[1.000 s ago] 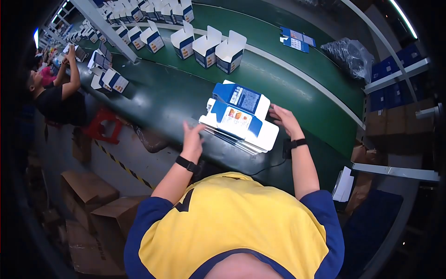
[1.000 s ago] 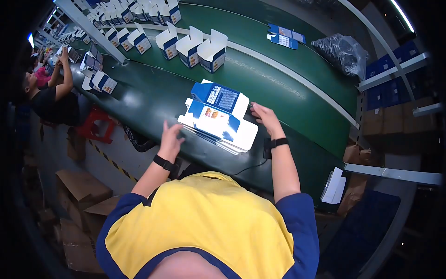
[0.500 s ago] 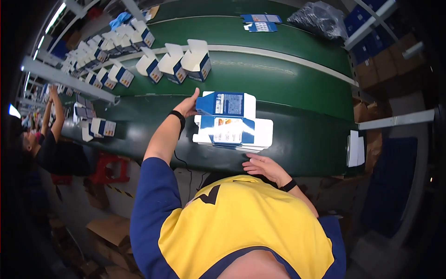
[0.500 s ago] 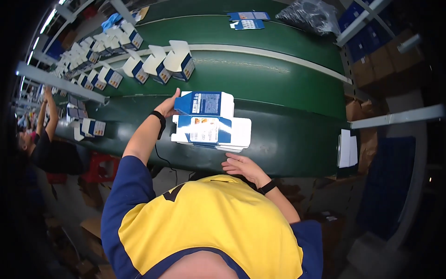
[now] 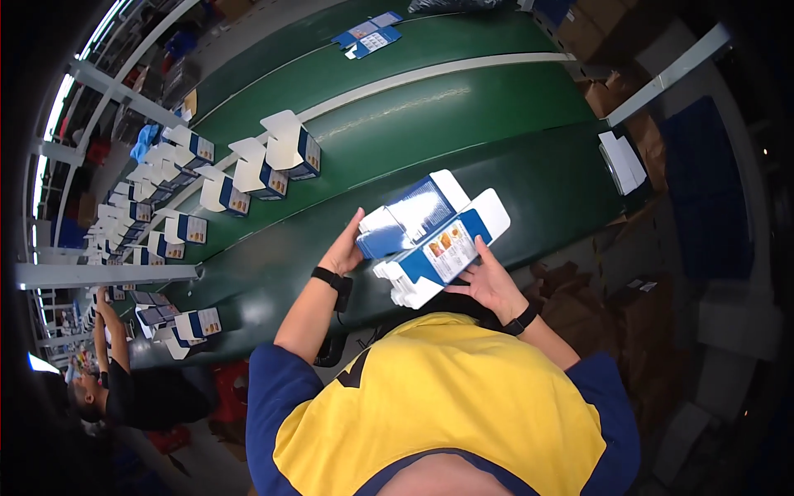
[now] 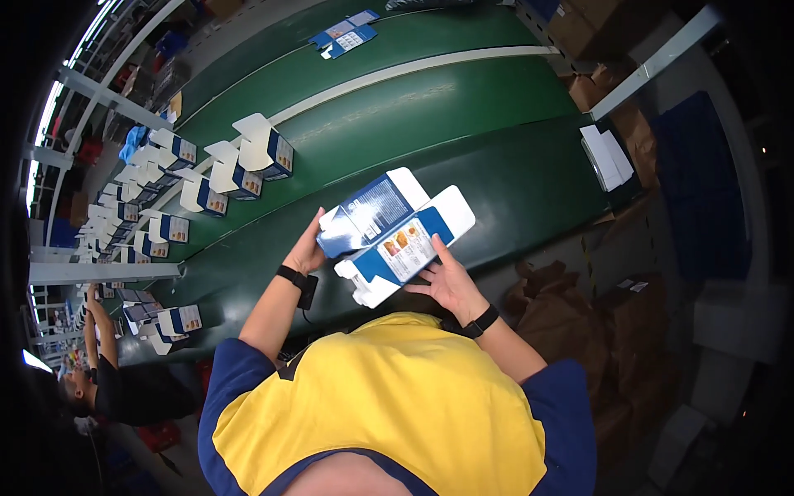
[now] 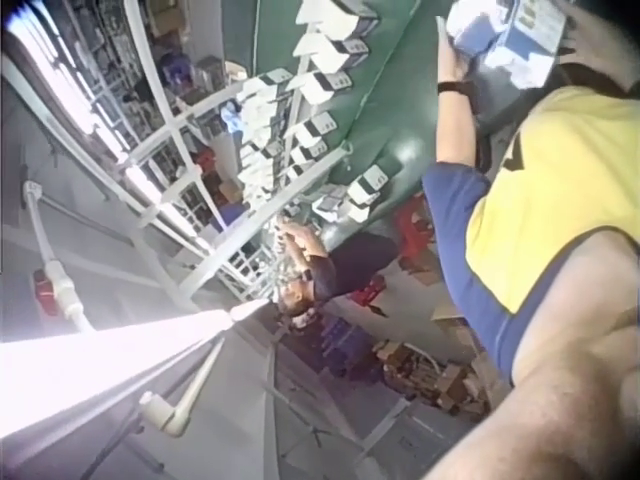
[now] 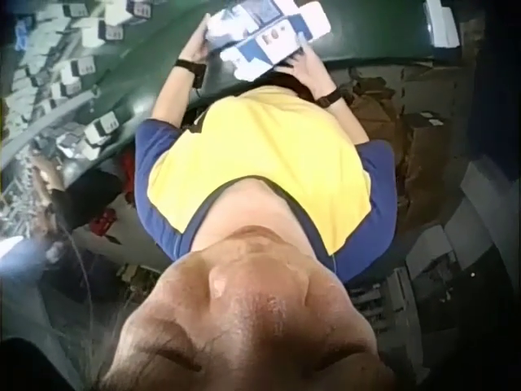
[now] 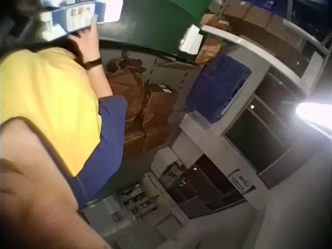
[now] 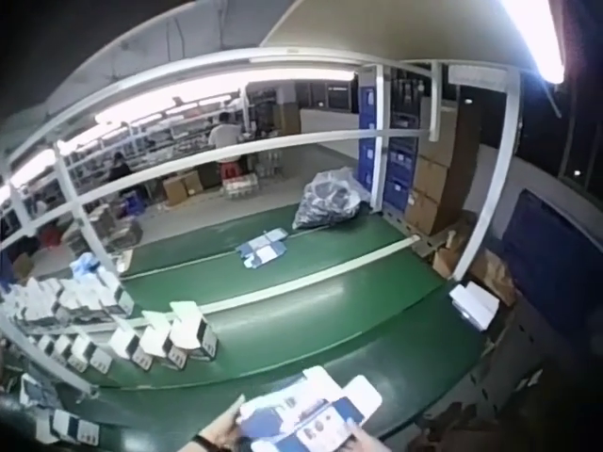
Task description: The person folds flat cardboard sheets into blue and white boxes and places them on a conveyor belt. After finishing the stack, they walk to a pile of brown paper bags to retrieve a new bundle of flat sheets and return to the workstation to continue.
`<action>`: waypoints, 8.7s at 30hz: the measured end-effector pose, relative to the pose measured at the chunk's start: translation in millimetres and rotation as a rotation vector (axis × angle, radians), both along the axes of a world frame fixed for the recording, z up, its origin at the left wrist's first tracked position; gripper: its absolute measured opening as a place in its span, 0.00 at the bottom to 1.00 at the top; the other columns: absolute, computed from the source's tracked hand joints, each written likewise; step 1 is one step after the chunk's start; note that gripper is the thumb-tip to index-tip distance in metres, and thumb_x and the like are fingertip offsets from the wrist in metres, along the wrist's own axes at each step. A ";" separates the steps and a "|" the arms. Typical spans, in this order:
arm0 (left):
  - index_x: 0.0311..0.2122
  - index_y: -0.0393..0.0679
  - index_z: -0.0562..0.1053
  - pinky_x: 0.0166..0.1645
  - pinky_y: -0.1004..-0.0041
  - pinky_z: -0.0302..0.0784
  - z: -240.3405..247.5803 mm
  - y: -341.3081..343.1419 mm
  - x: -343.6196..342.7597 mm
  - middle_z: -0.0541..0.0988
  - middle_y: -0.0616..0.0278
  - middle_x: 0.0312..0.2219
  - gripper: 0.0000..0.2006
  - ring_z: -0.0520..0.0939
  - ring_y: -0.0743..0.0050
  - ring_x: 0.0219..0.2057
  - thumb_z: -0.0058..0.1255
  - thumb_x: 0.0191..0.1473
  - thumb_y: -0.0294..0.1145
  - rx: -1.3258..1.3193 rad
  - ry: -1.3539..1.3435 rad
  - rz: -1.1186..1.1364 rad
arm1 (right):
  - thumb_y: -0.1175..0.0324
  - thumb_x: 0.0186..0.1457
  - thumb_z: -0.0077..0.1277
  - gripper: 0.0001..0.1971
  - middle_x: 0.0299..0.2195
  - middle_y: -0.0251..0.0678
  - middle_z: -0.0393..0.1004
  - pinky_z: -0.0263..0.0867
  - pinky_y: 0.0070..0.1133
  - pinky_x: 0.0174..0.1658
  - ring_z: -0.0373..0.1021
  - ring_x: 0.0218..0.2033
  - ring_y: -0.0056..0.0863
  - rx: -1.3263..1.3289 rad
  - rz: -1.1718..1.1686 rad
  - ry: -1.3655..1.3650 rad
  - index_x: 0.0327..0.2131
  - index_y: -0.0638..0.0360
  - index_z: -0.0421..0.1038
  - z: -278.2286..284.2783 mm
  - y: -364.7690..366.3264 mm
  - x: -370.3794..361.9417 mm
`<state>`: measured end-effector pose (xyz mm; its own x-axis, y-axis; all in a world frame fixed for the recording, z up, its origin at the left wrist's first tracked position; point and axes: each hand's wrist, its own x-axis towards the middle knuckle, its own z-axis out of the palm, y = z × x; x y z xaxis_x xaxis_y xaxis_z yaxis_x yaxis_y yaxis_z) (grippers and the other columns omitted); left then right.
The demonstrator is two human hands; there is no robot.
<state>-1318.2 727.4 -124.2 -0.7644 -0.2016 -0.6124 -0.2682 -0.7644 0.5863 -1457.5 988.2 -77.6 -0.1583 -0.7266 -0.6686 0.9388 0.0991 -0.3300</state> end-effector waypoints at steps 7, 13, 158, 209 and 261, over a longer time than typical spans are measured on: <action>0.47 0.38 0.66 0.54 0.68 0.63 35.6 52.2 -4.8 0.74 0.58 0.41 0.22 0.73 0.68 0.44 0.36 0.58 0.47 -0.421 0.282 -0.087 | 0.52 0.55 0.44 0.28 0.54 0.41 0.58 0.55 0.43 0.53 0.58 0.53 0.41 0.120 -0.294 0.375 0.55 0.53 0.52 -2.7 60.2 -0.5; 0.55 0.41 0.60 0.58 0.69 0.55 16.6 90.7 -63.4 0.65 0.54 0.51 0.26 0.65 0.67 0.52 0.43 0.55 0.46 0.001 0.461 -0.283 | 0.51 0.59 0.31 0.24 0.53 0.38 0.59 0.57 0.39 0.53 0.60 0.52 0.36 -0.178 -0.487 0.038 0.55 0.53 0.52 -112.8 91.1 -10.7; 0.59 0.47 0.53 0.57 0.36 0.31 34.2 70.2 50.2 0.51 0.61 0.60 0.44 0.46 0.68 0.62 0.44 0.42 0.66 -1.862 -0.846 0.015 | 0.74 0.41 0.51 0.11 0.33 0.35 0.72 0.66 0.25 0.38 0.69 0.36 0.33 -1.408 1.092 2.371 0.33 0.57 0.70 28.8 -234.3 -3.5; 0.52 0.54 0.66 0.59 0.40 0.28 24.0 60.9 63.0 0.63 0.68 0.55 0.24 0.55 0.71 0.60 0.46 0.50 0.51 -1.673 -0.709 0.406 | 0.76 0.42 0.53 0.15 0.24 0.35 0.69 0.64 0.25 0.35 0.67 0.30 0.34 -1.550 1.452 1.781 0.37 0.56 0.68 38.6 -295.5 8.2; 0.30 0.44 0.68 0.30 0.69 0.71 38.2 91.1 -44.0 0.75 0.57 0.24 0.05 0.77 0.65 0.27 0.44 0.46 0.29 -1.819 -1.411 0.278 | 0.75 0.41 0.51 0.30 0.33 0.41 0.63 0.65 0.29 0.37 0.66 0.35 0.39 -1.679 1.272 2.082 0.52 0.51 0.56 22.3 -271.2 -12.5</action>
<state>-1362.2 818.5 -86.1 -0.0444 -0.9455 0.3225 -0.9949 0.0710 0.0711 -1470.0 717.0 -55.3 0.9239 -0.3528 0.1484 -0.2931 -0.9015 -0.3183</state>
